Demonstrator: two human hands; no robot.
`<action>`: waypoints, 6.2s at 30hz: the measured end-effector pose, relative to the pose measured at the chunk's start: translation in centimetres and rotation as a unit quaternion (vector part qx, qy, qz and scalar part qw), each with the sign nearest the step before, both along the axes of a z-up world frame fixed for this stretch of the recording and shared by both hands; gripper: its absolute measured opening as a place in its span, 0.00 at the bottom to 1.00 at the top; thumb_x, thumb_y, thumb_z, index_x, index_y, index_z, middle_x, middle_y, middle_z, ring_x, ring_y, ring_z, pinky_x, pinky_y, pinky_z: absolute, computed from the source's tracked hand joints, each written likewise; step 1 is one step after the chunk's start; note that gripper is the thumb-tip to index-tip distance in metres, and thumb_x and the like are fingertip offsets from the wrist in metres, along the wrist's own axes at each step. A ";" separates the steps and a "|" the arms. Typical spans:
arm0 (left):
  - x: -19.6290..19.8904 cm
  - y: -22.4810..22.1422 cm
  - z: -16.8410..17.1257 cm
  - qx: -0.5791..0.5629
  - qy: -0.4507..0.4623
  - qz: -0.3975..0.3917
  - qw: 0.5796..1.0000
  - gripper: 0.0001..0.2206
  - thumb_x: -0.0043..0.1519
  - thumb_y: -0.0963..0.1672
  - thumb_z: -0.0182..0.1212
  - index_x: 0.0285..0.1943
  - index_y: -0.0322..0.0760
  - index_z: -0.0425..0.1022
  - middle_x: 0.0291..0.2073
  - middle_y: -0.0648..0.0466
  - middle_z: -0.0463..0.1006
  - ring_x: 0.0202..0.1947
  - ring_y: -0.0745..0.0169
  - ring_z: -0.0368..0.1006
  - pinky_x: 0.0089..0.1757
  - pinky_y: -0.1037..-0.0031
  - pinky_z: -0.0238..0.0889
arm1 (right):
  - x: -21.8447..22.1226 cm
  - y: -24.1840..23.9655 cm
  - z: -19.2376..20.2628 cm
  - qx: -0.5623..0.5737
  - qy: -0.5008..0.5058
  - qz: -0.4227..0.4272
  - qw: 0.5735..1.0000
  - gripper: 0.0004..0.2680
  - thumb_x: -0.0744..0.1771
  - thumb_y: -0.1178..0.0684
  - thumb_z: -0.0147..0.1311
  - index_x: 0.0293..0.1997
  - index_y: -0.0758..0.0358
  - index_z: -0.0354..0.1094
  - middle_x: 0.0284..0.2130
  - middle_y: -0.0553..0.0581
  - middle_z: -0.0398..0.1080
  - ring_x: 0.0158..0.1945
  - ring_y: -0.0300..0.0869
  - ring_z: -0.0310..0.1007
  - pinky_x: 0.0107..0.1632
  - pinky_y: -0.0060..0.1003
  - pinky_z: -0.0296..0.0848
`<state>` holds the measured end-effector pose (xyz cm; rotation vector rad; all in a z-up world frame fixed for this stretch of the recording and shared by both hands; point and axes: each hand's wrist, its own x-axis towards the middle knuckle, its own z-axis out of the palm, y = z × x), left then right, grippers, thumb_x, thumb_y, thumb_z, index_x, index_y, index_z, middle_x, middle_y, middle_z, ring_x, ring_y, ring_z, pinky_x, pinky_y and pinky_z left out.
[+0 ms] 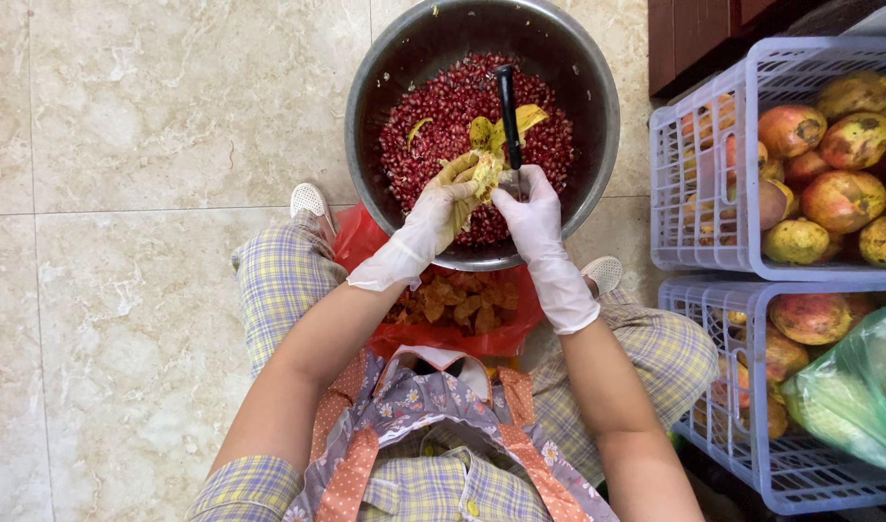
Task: The person sits on the floor and uses a knife to peel the skin off pomegranates, dropping the seeds into a metal bowl and the peels into a red bag. The person handles multiple pomegranates one at a time, cutting and peeling them over the bowl.
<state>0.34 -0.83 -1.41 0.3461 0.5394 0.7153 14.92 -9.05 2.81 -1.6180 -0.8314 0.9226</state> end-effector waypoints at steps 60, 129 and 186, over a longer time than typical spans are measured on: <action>-7.9 -7.8 5.5 -0.038 0.009 0.033 0.999 0.23 0.66 0.55 0.56 0.57 0.32 0.73 0.43 0.48 0.80 0.44 0.55 0.79 0.45 0.58 0.76 | -2.4 -5.8 5.2 0.130 0.023 0.094 0.987 0.09 0.70 0.59 0.59 0.57 0.67 0.72 0.47 0.51 0.76 0.48 0.33 0.74 0.53 0.28 0.74; -4.6 12.1 -5.2 0.159 0.381 -0.090 0.907 0.07 0.63 0.38 0.66 0.48 0.35 0.76 0.31 0.56 0.80 0.26 0.70 0.74 0.26 0.79 0.64 | 2.1 -6.1 9.8 -0.002 0.226 0.148 0.963 0.34 0.63 0.68 0.46 0.80 0.59 0.34 0.72 0.70 0.54 0.45 0.46 0.77 0.46 0.32 0.77; -1.8 4.9 -0.4 -0.011 0.137 -0.096 0.986 0.16 0.64 0.52 0.65 0.32 0.41 0.71 0.24 0.58 0.73 0.20 0.72 0.61 0.23 0.81 0.55 | 3.3 -6.8 7.1 -0.039 0.184 0.033 0.982 0.25 0.59 0.70 0.41 0.65 0.68 0.60 0.43 0.65 0.78 0.25 0.38 0.75 0.25 0.27 0.70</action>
